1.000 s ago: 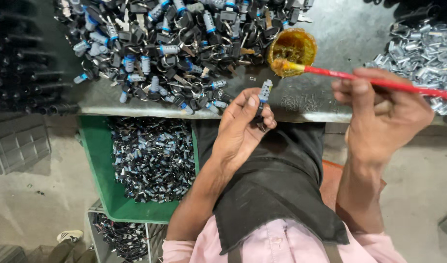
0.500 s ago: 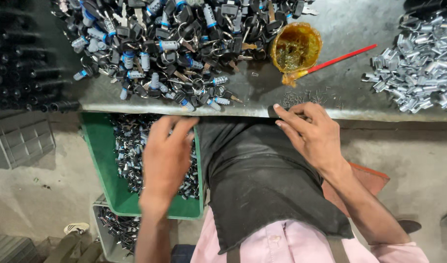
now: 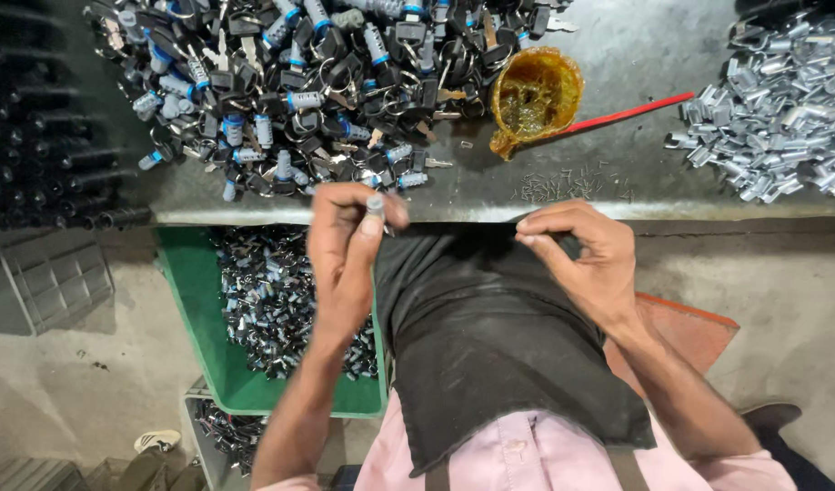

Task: The person repeatedly picks small cylindrical key components from a pile, applies a yellow substance with a brush, inserts a metal pin, and places the assembled unit into a green bin. The process is continuous and repetitive throughout the clip.

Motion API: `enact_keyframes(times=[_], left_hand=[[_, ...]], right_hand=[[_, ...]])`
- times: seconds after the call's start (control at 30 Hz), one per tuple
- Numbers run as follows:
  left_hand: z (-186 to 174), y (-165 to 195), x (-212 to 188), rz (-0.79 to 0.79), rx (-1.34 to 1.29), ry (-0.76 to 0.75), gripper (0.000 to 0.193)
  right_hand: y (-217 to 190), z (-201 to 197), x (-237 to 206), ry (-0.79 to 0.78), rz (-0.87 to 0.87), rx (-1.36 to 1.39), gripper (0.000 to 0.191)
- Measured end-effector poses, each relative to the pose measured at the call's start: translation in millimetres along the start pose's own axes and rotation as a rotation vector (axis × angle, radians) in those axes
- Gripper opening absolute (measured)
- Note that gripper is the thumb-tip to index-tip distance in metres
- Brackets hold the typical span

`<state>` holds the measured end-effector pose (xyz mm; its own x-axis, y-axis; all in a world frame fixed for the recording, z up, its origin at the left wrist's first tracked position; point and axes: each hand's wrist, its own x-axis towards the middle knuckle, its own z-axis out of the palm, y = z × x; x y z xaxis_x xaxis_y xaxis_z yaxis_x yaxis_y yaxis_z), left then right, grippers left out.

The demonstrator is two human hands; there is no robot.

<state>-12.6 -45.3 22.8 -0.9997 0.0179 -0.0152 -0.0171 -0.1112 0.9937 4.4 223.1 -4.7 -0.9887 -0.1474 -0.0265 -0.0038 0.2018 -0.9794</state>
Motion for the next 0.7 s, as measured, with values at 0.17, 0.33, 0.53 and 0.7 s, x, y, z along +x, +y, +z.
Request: enact_keyframes(times=[0.17, 0.33, 0.53, 0.7], left_hand=[[53, -18, -27, -0.507, -0.690, 0.040, 0.024], [70, -17, -33, -0.590, -0.753, -0.002, 0.030], [76, -12, -37, -0.626, -0.828, -0.032, 0.027], [73, -12, -37, -0.631, -0.812, -0.042, 0.028]], right_hand=[[-15, 16, -1, 0.067, 0.120, 0.371, 0.016], [-23, 23, 3, 0.073, 0.041, 0.347, 0.017], [-28, 28, 4, 0.102, 0.159, 0.366, 0.014], [-32, 28, 1, 0.109, 0.157, 0.344, 0.014]])
